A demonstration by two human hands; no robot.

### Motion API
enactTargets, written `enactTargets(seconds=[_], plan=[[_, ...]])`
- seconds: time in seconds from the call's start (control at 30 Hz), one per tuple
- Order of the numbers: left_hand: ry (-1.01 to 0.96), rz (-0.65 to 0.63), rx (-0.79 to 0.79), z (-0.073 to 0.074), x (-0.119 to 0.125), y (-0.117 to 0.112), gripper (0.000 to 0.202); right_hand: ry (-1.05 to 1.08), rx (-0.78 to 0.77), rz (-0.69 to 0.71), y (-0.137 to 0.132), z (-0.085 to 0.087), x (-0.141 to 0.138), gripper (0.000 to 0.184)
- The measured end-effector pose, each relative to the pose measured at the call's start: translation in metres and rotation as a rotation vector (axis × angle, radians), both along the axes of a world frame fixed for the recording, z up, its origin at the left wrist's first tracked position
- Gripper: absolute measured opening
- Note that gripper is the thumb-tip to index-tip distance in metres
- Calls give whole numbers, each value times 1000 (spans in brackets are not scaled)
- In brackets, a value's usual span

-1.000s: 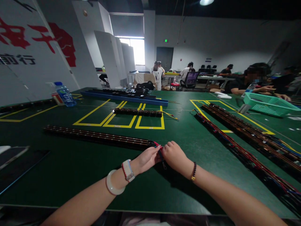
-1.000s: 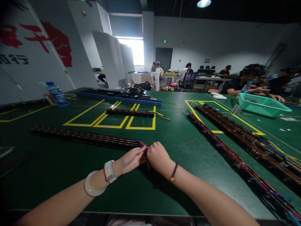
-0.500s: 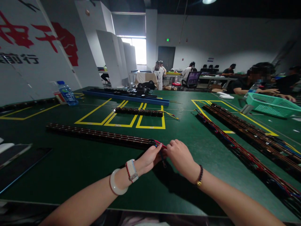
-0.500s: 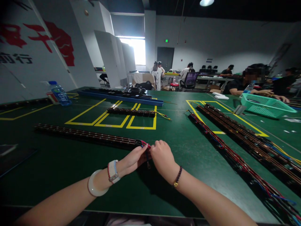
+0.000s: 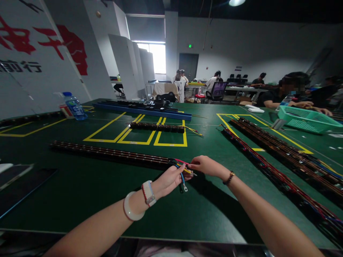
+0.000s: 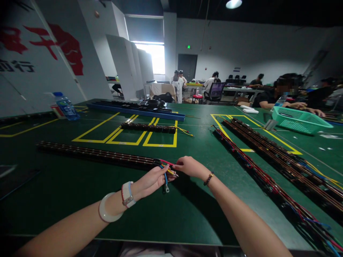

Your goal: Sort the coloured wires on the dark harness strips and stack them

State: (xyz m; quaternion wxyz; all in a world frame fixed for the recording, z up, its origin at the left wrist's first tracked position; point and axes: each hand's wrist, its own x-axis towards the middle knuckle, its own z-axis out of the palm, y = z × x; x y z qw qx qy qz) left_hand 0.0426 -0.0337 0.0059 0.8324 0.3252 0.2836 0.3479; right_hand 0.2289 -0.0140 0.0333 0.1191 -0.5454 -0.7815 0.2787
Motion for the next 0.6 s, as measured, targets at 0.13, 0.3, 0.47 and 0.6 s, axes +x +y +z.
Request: enactTargets(seconds=[0.13,0.3,0.47,0.6], plan=[[-2,-42,7,-9,-2,5,12,438,-258,-90,13,-16,5,35],[27,-83,23,-13,-5,7,10,850,-307,-311,32,-33,-5,41],[60,-123,35,-10,-9,7,7,785,-159,-332,62,-33,-23,33],[37,-132,41,-13,-9,8,9,540,-16,-280,82,-30,-35,26]])
